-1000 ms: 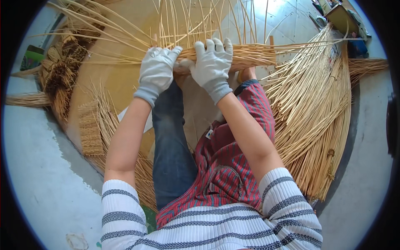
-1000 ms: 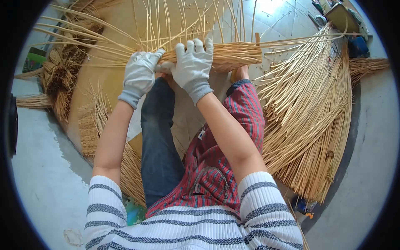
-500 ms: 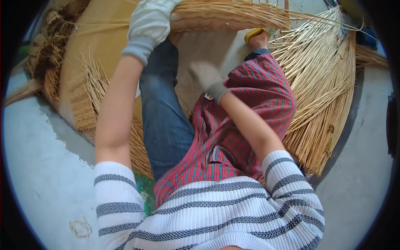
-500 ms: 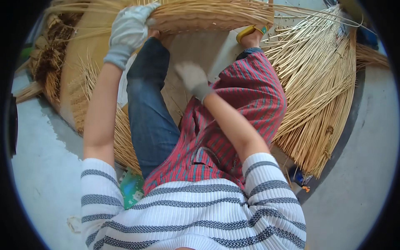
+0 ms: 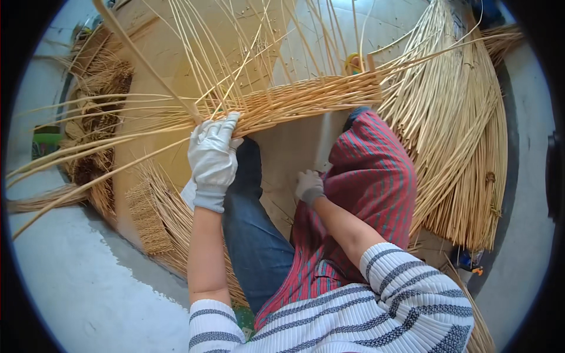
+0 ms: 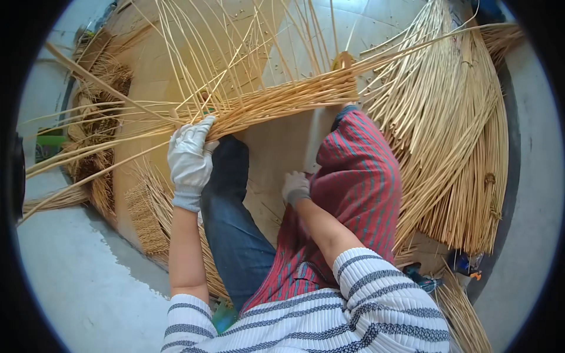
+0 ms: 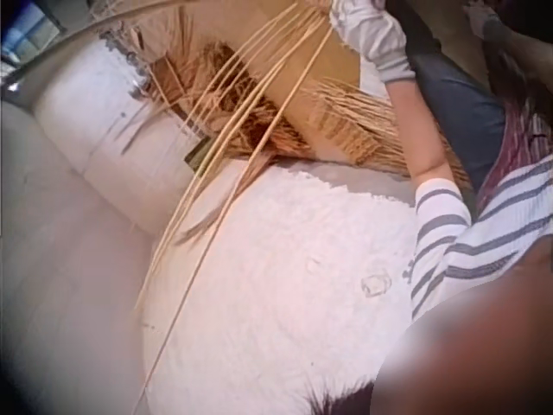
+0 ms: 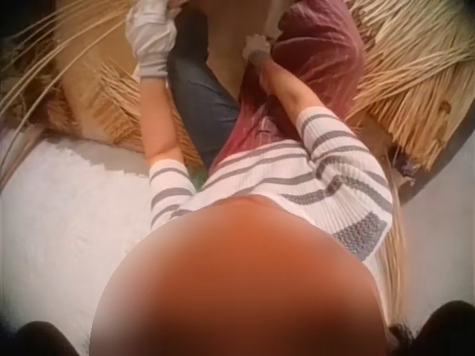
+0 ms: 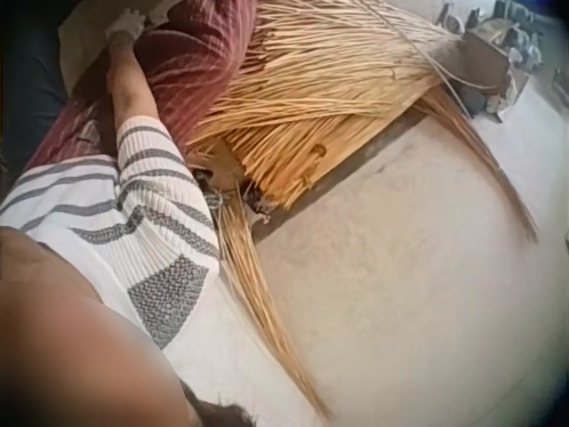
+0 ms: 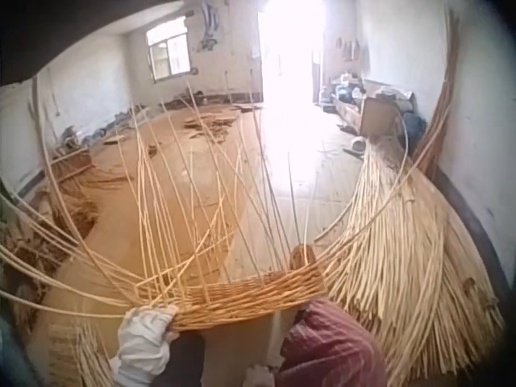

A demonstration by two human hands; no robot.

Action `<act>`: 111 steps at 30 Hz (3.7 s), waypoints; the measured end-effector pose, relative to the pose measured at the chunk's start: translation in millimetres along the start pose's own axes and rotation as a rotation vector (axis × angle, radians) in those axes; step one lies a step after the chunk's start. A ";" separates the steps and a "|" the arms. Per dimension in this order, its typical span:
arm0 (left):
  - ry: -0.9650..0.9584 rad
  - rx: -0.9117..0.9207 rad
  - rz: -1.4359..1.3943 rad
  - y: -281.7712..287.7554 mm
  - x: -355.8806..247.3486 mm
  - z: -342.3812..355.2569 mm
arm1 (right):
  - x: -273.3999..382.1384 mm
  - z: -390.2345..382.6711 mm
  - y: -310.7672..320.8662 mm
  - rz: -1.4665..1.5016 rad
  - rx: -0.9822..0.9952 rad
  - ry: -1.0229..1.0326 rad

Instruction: Weaving a wicker or straw basket.

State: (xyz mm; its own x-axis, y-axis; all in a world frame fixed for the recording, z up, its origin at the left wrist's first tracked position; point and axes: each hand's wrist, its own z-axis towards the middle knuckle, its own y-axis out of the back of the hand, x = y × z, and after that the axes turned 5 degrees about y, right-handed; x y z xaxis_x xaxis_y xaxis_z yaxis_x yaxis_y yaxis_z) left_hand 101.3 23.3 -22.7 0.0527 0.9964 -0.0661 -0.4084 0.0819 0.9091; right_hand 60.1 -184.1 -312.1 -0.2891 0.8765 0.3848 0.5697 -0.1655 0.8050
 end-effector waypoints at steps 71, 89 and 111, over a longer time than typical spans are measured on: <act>0.549 0.399 -0.809 1.5 82.7 -39.2 | -102.7 -85.9 344.3 -0.218 -0.533 0.182; 0.701 0.294 -0.713 8.7 75.1 -29.7 | -122.9 -66.7 341.4 0.064 -0.454 0.349; 0.590 0.263 -0.364 5.6 64.0 -31.7 | -98.3 -79.3 364.8 -0.335 -0.295 0.353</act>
State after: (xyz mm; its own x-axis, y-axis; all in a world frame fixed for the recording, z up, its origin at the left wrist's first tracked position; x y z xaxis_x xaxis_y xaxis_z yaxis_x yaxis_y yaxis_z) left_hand 73.5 88.1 -34.9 -0.3855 0.7589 -0.5248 -0.2229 0.4753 0.8511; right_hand 235.3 -366.4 -20.5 -0.6856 0.7070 0.1736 0.1781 -0.0684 0.9816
